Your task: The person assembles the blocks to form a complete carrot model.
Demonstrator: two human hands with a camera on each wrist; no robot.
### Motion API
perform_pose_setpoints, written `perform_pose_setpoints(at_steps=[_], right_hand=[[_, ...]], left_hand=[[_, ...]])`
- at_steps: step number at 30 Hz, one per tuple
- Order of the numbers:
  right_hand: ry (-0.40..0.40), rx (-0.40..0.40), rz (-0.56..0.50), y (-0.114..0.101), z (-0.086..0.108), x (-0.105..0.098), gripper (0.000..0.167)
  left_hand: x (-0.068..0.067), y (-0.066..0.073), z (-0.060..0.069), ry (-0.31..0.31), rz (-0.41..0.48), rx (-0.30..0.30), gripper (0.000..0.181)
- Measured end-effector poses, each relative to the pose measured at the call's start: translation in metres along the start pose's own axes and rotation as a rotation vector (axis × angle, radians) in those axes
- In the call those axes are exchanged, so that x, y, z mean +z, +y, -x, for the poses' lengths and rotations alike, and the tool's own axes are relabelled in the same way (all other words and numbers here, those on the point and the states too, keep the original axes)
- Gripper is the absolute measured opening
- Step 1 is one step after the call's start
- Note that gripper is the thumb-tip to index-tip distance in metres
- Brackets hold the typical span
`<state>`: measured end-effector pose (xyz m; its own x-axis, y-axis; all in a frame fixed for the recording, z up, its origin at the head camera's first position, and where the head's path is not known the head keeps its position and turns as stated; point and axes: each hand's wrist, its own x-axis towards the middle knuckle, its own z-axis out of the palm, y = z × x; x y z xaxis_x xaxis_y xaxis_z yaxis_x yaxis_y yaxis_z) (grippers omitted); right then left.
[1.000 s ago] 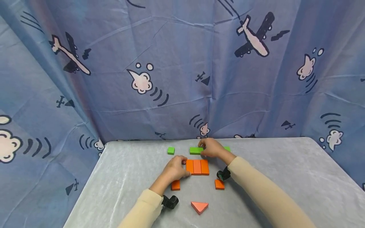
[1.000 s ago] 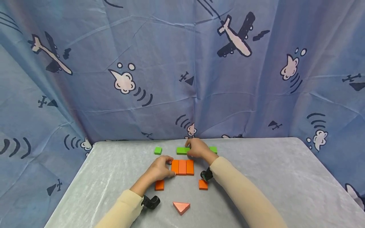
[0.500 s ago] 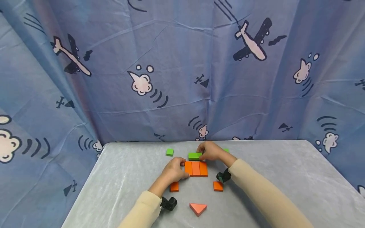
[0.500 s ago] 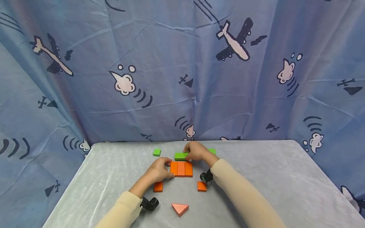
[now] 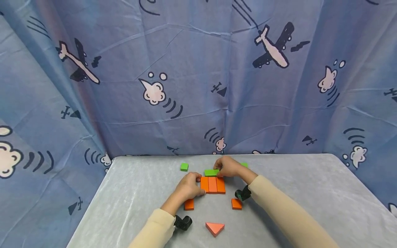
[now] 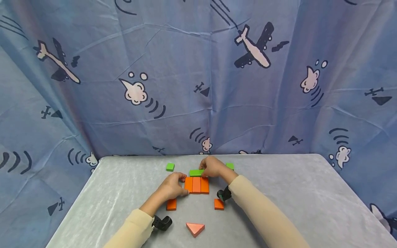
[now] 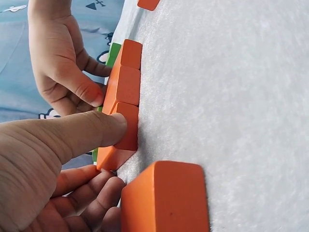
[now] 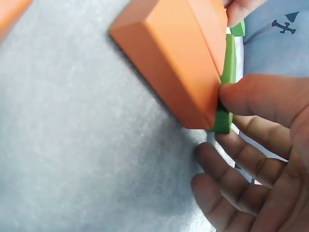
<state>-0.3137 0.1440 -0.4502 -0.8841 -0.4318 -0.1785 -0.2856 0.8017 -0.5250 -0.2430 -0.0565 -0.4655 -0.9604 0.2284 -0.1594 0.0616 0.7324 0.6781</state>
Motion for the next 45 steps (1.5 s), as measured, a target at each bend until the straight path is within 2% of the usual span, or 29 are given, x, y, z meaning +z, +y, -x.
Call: perform_pose_setpoints(at_steps=[13,22,31,38,45], right_hand=[[-0.034,0.024,-0.028,0.0,0.002,-0.001,0.019],[-0.043,0.005,-0.001,0.0,0.005,-0.002,0.02],[-0.036,0.031,-0.008,0.0,0.008,0.001,0.021],[0.037,0.041,0.009,0.0,0.016,-0.005,0.025],[0.127,-0.028,0.042,0.002,0.03,-0.019,0.027]], left_hand=[[0.001,0.003,0.002,-0.003,0.012,0.011,0.059],[0.002,0.003,0.001,-0.007,0.0,0.016,0.059],[0.004,0.003,0.002,-0.013,-0.004,-0.006,0.059],[0.003,0.002,0.001,-0.017,-0.007,-0.005,0.06],[0.001,-0.001,0.0,-0.014,-0.013,-0.002,0.062]])
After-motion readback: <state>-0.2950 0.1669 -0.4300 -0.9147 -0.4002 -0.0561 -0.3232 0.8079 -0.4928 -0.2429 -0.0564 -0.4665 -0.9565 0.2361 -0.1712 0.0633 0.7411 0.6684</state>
